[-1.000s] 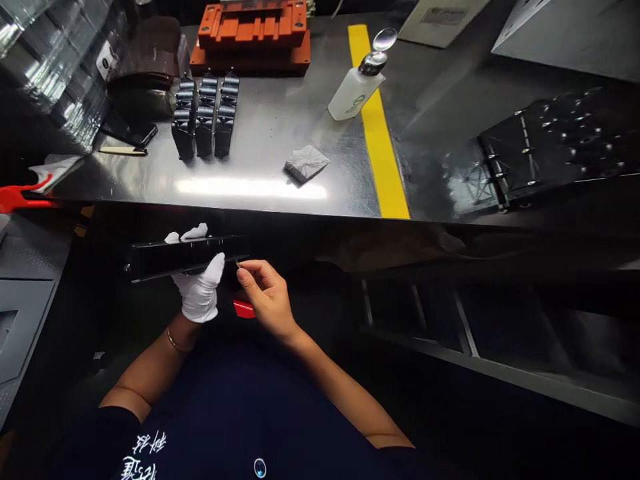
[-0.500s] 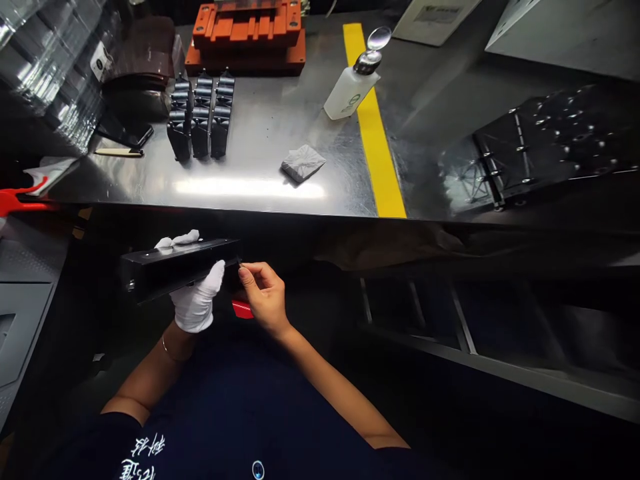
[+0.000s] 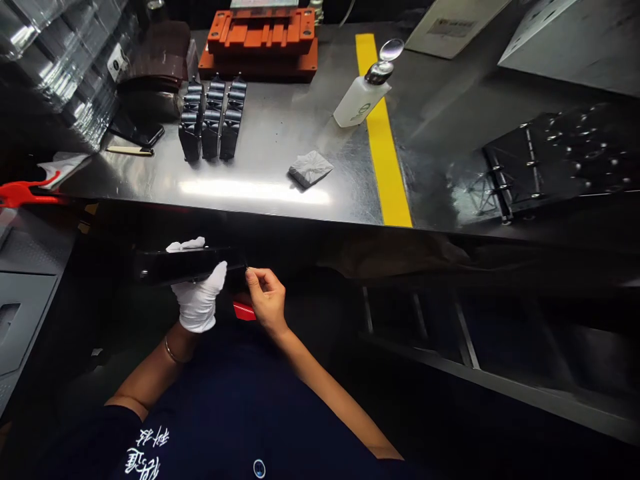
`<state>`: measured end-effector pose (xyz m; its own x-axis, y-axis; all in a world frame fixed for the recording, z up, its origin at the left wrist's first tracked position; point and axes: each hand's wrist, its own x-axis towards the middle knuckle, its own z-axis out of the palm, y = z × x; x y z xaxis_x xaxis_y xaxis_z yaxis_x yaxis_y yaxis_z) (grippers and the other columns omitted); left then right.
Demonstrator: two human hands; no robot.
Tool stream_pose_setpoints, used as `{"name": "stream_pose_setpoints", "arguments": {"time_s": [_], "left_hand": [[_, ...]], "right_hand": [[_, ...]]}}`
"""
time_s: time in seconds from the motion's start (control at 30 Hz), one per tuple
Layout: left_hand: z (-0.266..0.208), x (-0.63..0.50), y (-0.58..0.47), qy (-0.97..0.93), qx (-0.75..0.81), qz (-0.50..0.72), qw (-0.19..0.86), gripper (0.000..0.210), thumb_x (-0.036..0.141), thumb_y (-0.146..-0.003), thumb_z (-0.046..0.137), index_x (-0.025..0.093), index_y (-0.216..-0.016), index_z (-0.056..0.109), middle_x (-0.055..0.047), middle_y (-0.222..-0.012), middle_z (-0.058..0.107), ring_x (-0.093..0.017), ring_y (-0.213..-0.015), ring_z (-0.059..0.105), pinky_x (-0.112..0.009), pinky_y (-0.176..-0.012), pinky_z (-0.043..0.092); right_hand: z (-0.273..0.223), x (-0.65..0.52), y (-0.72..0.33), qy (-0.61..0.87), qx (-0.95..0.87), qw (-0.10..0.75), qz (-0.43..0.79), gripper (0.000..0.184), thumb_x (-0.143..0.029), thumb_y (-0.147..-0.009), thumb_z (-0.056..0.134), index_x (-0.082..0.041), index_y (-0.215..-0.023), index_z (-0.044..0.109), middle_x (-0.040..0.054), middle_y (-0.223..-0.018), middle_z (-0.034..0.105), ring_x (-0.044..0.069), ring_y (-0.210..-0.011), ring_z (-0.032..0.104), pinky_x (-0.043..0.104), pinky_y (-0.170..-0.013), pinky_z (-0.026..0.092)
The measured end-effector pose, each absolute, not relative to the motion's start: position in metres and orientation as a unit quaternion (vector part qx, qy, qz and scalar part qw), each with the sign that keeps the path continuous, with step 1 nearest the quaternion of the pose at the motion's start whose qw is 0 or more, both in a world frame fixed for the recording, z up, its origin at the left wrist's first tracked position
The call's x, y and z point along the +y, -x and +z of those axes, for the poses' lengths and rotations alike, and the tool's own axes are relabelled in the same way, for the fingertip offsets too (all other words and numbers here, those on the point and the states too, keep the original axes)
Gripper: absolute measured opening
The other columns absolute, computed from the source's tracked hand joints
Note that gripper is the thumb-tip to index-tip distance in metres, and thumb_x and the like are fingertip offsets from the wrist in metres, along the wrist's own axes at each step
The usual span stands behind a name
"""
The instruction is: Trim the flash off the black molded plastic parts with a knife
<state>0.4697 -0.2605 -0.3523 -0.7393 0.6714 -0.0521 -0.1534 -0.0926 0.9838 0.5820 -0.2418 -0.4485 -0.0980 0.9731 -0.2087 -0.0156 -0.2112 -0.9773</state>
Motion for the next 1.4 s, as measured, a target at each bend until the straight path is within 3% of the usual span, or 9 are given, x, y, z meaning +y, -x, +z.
{"name": "stream_pose_setpoints", "arguments": {"time_s": [0.1,0.3,0.47,0.8,1.0,1.17,1.4], "left_hand": [[-0.331,-0.259,-0.466,-0.210,0.539,0.780,0.238,0.062,0.017,-0.064,0.080,0.035,-0.116,0.052,0.004,-0.123,0.058,-0.023,-0.127,0.049,-0.041,-0.107,0.042],[-0.329,-0.257,-0.457,-0.122,0.532,0.759,0.355,0.040,0.017,-0.064,0.080,0.029,-0.100,0.066,0.004,-0.105,0.069,-0.023,-0.115,0.060,-0.040,-0.104,0.047],[-0.338,-0.259,-0.460,-0.115,0.530,0.759,0.360,0.045,0.017,-0.062,0.081,0.031,-0.102,0.065,0.006,-0.106,0.070,-0.021,-0.112,0.062,-0.038,-0.103,0.048],[-0.339,-0.264,-0.450,-0.142,0.525,0.729,0.416,0.052,0.011,-0.060,0.081,0.030,-0.105,0.063,0.004,-0.102,0.069,-0.019,-0.106,0.064,-0.036,-0.099,0.049],[-0.335,-0.267,-0.446,-0.071,0.488,0.630,0.599,0.038,0.031,-0.067,0.072,0.024,-0.102,0.060,-0.001,-0.090,0.067,-0.018,-0.077,0.066,-0.038,-0.073,0.056],[-0.347,-0.258,-0.447,-0.074,0.569,0.612,0.544,0.028,0.038,-0.070,0.070,0.021,-0.088,0.056,0.002,-0.075,0.060,-0.011,-0.057,0.057,-0.025,-0.053,0.047],[-0.354,-0.256,-0.446,-0.135,0.586,0.613,0.512,0.029,0.033,-0.069,0.073,0.020,-0.091,0.058,0.004,-0.078,0.057,-0.009,-0.066,0.054,-0.022,-0.062,0.046]], "right_hand": [[-0.465,-0.241,-0.590,0.546,-0.442,0.412,0.580,0.043,-0.059,-0.075,0.061,-0.016,-0.070,0.060,-0.0012,-0.058,0.057,0.011,-0.056,0.052,0.026,-0.056,0.046],[-0.423,-0.232,-0.604,0.446,-0.558,0.428,0.553,0.020,-0.038,-0.084,0.061,-0.020,-0.089,0.068,0.0031,-0.078,0.067,0.014,-0.069,0.060,0.029,-0.064,0.050],[-0.387,-0.221,-0.611,0.346,-0.674,0.451,0.472,0.012,-0.025,-0.084,0.063,-0.025,-0.091,0.073,0.0034,-0.079,0.067,0.015,-0.072,0.062,0.030,-0.065,0.051],[-0.392,-0.200,-0.611,0.366,-0.694,0.438,0.438,0.011,-0.027,-0.082,0.065,-0.025,-0.088,0.074,0.0031,-0.076,0.064,0.014,-0.069,0.060,0.029,-0.060,0.050],[-0.398,-0.194,-0.618,0.407,-0.688,0.434,0.415,0.012,-0.027,-0.084,0.062,-0.023,-0.084,0.073,0.0031,-0.073,0.064,0.015,-0.067,0.059,0.030,-0.061,0.050],[-0.378,-0.212,-0.631,0.286,-0.732,0.352,0.509,0.010,-0.024,-0.084,0.063,-0.022,-0.090,0.071,0.0034,-0.075,0.066,0.014,-0.065,0.060,0.027,-0.057,0.050],[-0.375,-0.217,-0.633,0.232,-0.756,0.323,0.520,0.012,-0.022,-0.084,0.063,-0.022,-0.091,0.073,0.0043,-0.074,0.066,0.013,-0.064,0.061,0.025,-0.055,0.050]]}}
